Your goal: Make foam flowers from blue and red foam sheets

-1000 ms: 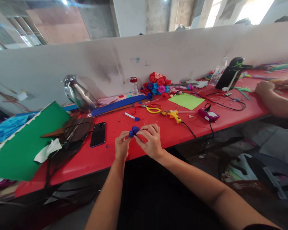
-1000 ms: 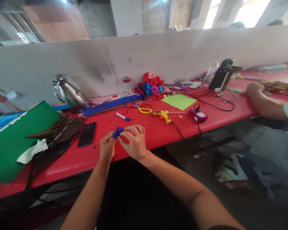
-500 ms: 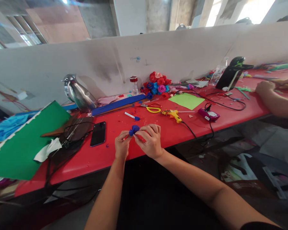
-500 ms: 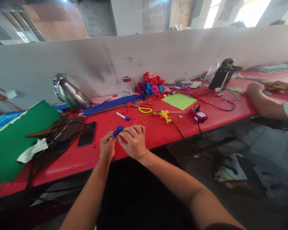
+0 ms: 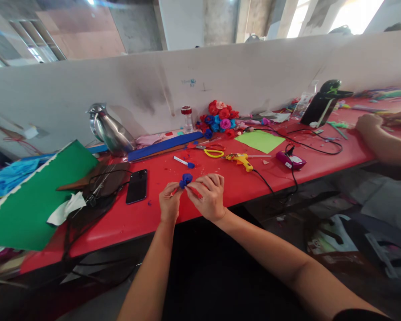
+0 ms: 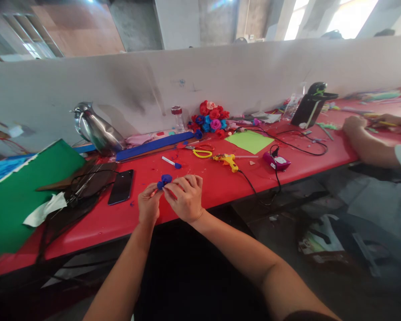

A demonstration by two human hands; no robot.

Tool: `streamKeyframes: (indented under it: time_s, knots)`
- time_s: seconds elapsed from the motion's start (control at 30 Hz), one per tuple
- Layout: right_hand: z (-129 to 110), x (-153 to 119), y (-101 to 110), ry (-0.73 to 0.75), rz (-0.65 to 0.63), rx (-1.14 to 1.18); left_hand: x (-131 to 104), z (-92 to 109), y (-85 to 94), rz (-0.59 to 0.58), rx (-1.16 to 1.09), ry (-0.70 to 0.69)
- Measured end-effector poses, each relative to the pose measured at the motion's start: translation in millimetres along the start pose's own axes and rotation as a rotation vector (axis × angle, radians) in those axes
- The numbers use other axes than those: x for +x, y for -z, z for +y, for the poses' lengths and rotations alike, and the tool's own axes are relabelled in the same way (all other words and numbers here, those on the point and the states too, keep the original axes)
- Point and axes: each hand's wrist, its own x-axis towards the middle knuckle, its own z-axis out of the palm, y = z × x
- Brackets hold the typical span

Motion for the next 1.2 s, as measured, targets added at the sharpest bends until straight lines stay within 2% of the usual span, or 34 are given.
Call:
streamKeyframes:
  time_s: [0.13, 0.3, 0.53, 0.73, 1.0, 1.07, 1.2]
  knots:
    - [-1.8, 1.5, -0.3, -0.046, -0.039, 0.010, 0.2, 0.0, 0.5, 0.023, 0.029, -0.013]
    - [1.4, -1.0, -0.6, 0.046, -0.064, 0.004, 0.8, -1.5, 2.5, 0.030, 0.092, -0.051]
    - [0.4, 1.5, -2.2, 0.005, -0.006, -0.020, 1.2, -4.4, 4.9, -0.002, 0.163, -0.121]
    - [0.1, 1.4, 0.9, 0.081, 0.001, -0.055, 0.2, -1.5, 4.4, -0.014, 0.171, -0.127]
    - [-1.5, 3.2, -1.3, -0.003, 0.049, -0.108, -1.2, 0.0, 4.1, -0.016, 0.288, -0.195]
    - [-0.8, 3.6, -2.0, 0.015, 0.071, -0.130, -0.9, -0.9, 4.1, -0.026, 0.310, -0.218]
    - [3.5, 2.2, -0.3, 0.144, 0.059, -0.155, 0.0, -2.6, 4.8, -0.049, 0.323, -0.249]
